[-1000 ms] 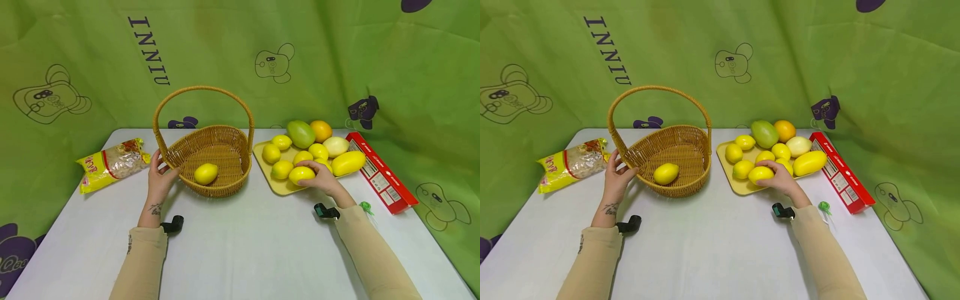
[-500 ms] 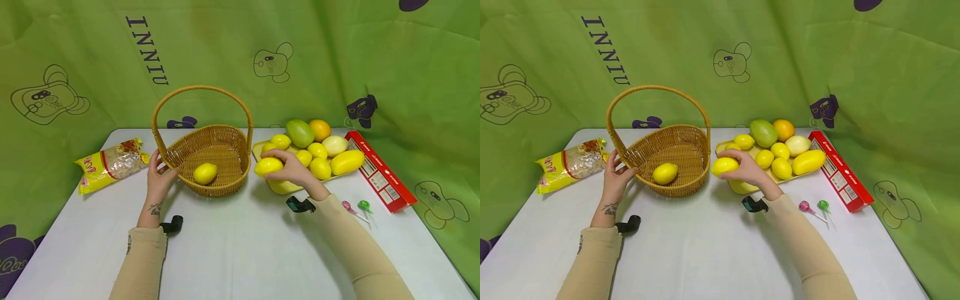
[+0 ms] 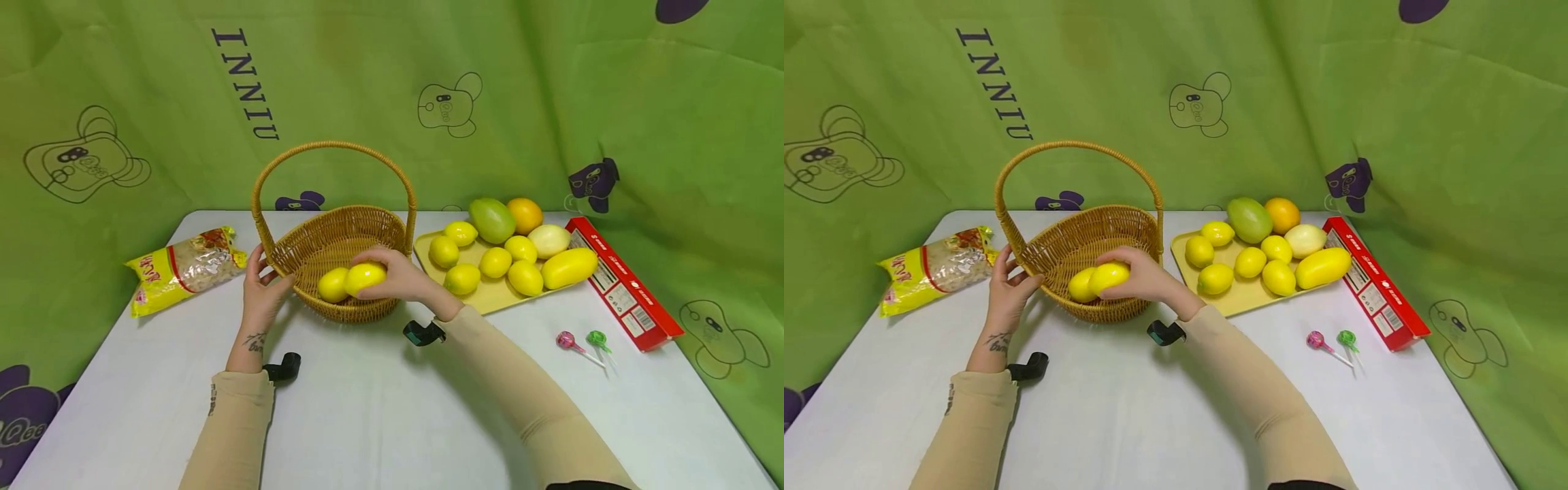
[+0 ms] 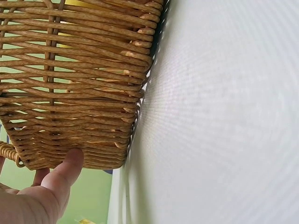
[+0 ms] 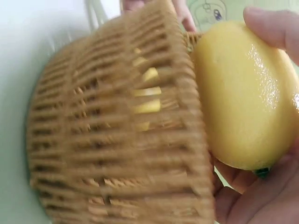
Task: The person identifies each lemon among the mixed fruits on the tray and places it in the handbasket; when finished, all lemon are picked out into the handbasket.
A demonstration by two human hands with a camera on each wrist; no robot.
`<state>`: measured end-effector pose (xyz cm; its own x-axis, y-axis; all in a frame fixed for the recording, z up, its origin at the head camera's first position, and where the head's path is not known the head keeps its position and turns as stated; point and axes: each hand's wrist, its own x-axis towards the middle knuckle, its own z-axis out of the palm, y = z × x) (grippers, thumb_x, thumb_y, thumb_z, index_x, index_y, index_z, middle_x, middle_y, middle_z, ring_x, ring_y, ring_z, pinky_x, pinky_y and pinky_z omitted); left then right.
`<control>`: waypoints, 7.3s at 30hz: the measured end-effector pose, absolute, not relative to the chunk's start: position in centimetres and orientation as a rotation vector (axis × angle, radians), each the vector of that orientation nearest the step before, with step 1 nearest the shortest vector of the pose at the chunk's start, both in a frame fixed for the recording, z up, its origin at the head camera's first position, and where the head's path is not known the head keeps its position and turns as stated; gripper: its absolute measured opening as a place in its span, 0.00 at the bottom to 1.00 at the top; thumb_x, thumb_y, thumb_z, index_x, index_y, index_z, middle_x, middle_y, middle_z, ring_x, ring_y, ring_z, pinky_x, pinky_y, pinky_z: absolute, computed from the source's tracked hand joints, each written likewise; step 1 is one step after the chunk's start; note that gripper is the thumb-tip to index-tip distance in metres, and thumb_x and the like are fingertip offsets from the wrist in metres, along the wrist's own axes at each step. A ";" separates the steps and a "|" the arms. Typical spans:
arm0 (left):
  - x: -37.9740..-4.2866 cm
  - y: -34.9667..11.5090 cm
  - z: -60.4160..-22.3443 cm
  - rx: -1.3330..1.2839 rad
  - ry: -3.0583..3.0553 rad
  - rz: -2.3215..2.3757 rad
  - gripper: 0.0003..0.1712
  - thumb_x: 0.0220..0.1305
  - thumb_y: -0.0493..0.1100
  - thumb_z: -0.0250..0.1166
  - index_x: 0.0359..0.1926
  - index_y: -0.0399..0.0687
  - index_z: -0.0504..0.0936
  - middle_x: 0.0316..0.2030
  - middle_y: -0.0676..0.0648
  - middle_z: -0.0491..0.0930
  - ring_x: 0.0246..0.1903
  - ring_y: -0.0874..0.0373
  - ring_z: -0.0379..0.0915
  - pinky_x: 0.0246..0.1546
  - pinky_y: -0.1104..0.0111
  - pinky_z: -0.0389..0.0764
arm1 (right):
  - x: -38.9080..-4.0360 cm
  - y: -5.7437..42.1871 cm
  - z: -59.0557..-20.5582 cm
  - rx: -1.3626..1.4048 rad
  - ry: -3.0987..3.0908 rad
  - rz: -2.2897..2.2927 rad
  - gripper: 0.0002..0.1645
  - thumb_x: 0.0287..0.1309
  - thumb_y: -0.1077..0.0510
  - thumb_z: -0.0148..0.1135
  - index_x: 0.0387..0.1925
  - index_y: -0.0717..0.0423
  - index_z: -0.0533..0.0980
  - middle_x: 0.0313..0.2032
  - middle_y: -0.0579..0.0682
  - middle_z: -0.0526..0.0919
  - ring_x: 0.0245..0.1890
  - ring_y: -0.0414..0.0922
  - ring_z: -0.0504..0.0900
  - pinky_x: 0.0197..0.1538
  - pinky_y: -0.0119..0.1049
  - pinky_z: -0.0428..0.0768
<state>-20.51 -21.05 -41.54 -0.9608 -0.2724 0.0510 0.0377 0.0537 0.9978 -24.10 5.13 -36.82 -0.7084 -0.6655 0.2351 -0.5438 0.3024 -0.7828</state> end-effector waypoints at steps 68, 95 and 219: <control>-20.4 -21.1 -41.6 0.247 -2.105 -1.999 0.48 0.55 0.29 0.59 0.71 0.62 0.49 0.62 0.38 0.57 0.59 0.43 0.62 0.35 0.83 0.74 | -24.4 25.2 -43.5 0.543 2.851 -1.982 0.33 0.42 0.66 0.68 0.54 0.67 0.70 0.56 0.61 0.70 0.58 0.52 0.65 0.65 0.44 0.61; -20.4 -21.0 -41.4 0.225 -2.114 -1.988 0.47 0.55 0.29 0.59 0.71 0.63 0.50 0.62 0.38 0.57 0.59 0.42 0.62 0.35 0.84 0.74 | -23.2 15.4 -36.8 -0.698 2.119 -2.219 0.24 0.44 0.75 0.62 0.47 0.63 0.75 0.46 0.46 0.78 0.45 0.40 0.75 0.46 0.27 0.76; -20.5 -21.0 -41.6 0.213 -2.114 -2.026 0.47 0.56 0.30 0.58 0.71 0.63 0.49 0.63 0.38 0.56 0.60 0.43 0.60 0.35 0.83 0.74 | -23.0 6.1 -37.7 -0.906 2.177 -1.951 0.25 0.46 0.71 0.65 0.50 0.71 0.73 0.50 0.71 0.74 0.51 0.62 0.73 0.55 0.55 0.71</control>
<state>-20.45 -21.00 -41.62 -0.9685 -0.2443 0.0477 0.0372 0.0474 0.9982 -22.99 6.12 -37.67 -0.8219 -0.4720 0.3189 -0.3687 0.0140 -0.9294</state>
